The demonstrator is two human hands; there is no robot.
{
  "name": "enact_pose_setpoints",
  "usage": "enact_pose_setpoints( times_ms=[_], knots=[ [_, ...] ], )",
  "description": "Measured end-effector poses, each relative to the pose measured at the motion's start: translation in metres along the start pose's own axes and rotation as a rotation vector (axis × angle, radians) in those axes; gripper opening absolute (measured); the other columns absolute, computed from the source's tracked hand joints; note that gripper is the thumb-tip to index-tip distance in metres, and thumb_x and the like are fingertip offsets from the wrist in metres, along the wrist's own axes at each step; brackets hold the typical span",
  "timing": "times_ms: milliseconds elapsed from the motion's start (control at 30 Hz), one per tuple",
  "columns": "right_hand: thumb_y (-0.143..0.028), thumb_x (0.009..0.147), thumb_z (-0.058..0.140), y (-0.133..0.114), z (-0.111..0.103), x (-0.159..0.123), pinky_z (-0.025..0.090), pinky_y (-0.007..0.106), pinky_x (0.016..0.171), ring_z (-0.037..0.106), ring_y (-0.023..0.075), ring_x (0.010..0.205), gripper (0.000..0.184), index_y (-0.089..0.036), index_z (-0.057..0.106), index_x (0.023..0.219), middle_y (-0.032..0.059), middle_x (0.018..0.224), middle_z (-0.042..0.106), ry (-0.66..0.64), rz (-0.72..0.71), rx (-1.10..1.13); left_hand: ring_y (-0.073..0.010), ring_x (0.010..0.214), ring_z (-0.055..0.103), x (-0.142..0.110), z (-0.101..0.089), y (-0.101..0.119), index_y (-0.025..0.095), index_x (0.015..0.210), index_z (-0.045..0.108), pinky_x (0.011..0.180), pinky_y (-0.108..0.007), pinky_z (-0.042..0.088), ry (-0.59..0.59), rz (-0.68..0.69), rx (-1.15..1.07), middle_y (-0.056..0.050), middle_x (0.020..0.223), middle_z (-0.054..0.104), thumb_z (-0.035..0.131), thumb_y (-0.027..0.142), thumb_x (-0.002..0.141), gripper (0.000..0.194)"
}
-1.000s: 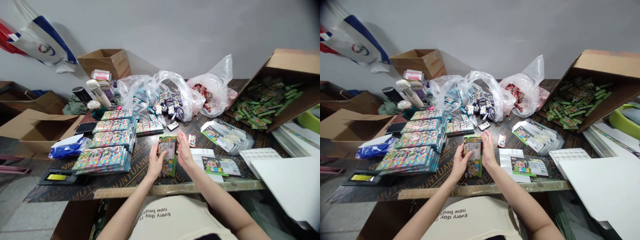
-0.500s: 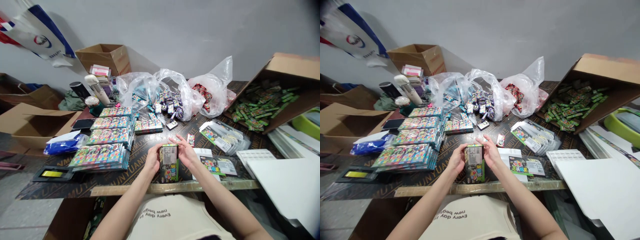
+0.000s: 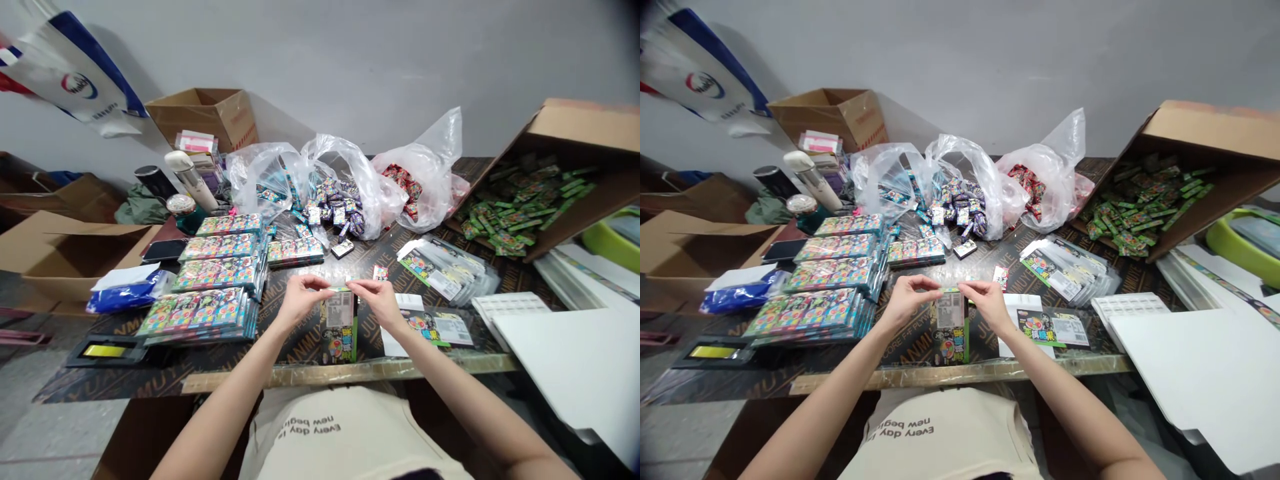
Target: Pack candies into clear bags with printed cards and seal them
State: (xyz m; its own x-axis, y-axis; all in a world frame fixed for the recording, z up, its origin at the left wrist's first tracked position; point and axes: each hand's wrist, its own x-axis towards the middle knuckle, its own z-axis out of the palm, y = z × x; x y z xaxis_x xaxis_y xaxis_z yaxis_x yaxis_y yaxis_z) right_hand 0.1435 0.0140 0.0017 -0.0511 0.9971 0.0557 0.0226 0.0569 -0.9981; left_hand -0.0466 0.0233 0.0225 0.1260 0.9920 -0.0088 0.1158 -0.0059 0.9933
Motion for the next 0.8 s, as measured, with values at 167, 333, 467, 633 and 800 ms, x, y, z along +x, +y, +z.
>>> enact_pose_setpoints(
  times_ms=[167, 333, 467, 633, 800],
  knots=[
    [-0.033, 0.064, 0.069, -0.003, -0.003, 0.008, 0.049, 0.028, 0.060, 0.061, 0.0146, 0.059, 0.018, -0.018, 0.071, 0.074, 0.0008, 0.068, 0.069, -0.059, 0.010, 0.021, -0.0109, 0.048, 0.053, 0.004, 0.000, 0.003, 0.013, 0.064, 0.068, 0.050, -0.022, 0.040, -0.067, -0.103, -0.110, -0.002, 0.054, 0.062, 0.072, 0.029, 0.059, 0.017],
    [-0.035, 0.067, 0.067, -0.005, -0.007, 0.007, 0.049, 0.030, 0.060, 0.061, 0.0162, 0.060, 0.017, -0.020, 0.071, 0.073, 0.0010, 0.067, 0.068, -0.092, -0.061, -0.073, -0.0147, 0.064, 0.057, -0.003, 0.000, 0.007, 0.016, 0.070, 0.068, 0.061, -0.025, 0.044, -0.076, 0.279, 0.304, -0.005, 0.068, 0.064, 0.061, 0.028, 0.072, 0.015],
    [-0.038, 0.078, 0.056, -0.009, -0.010, -0.009, 0.047, 0.039, 0.080, 0.063, 0.0212, 0.081, 0.021, -0.024, 0.070, 0.085, 0.0030, 0.083, 0.070, -0.119, -0.206, -0.210, -0.0148, 0.074, 0.057, -0.011, 0.000, 0.002, 0.017, 0.078, 0.066, 0.070, -0.027, 0.045, -0.136, 0.560, 0.594, -0.006, 0.081, 0.063, 0.051, 0.028, 0.081, 0.018],
    [-0.040, 0.083, 0.049, 0.000, -0.046, -0.011, 0.038, 0.040, 0.093, 0.051, 0.0218, 0.109, 0.036, -0.026, 0.055, 0.116, 0.0053, 0.123, 0.054, -0.128, -0.269, -0.414, -0.0144, 0.073, 0.055, -0.009, -0.001, -0.004, 0.017, 0.076, 0.061, 0.068, -0.027, 0.044, -0.137, 0.605, 0.599, -0.006, 0.079, 0.061, 0.050, 0.026, 0.083, 0.016],
    [-0.030, 0.076, 0.055, 0.042, -0.130, 0.012, 0.039, 0.039, 0.084, 0.053, 0.0222, 0.094, 0.024, -0.019, 0.063, 0.097, 0.0078, 0.098, 0.061, 0.168, -0.085, -0.868, -0.0140, 0.068, 0.049, -0.007, -0.002, 0.002, 0.020, 0.097, 0.064, 0.061, -0.025, 0.040, -0.191, 0.559, 0.698, -0.003, 0.073, 0.049, 0.043, 0.023, 0.086, 0.024]
  ],
)
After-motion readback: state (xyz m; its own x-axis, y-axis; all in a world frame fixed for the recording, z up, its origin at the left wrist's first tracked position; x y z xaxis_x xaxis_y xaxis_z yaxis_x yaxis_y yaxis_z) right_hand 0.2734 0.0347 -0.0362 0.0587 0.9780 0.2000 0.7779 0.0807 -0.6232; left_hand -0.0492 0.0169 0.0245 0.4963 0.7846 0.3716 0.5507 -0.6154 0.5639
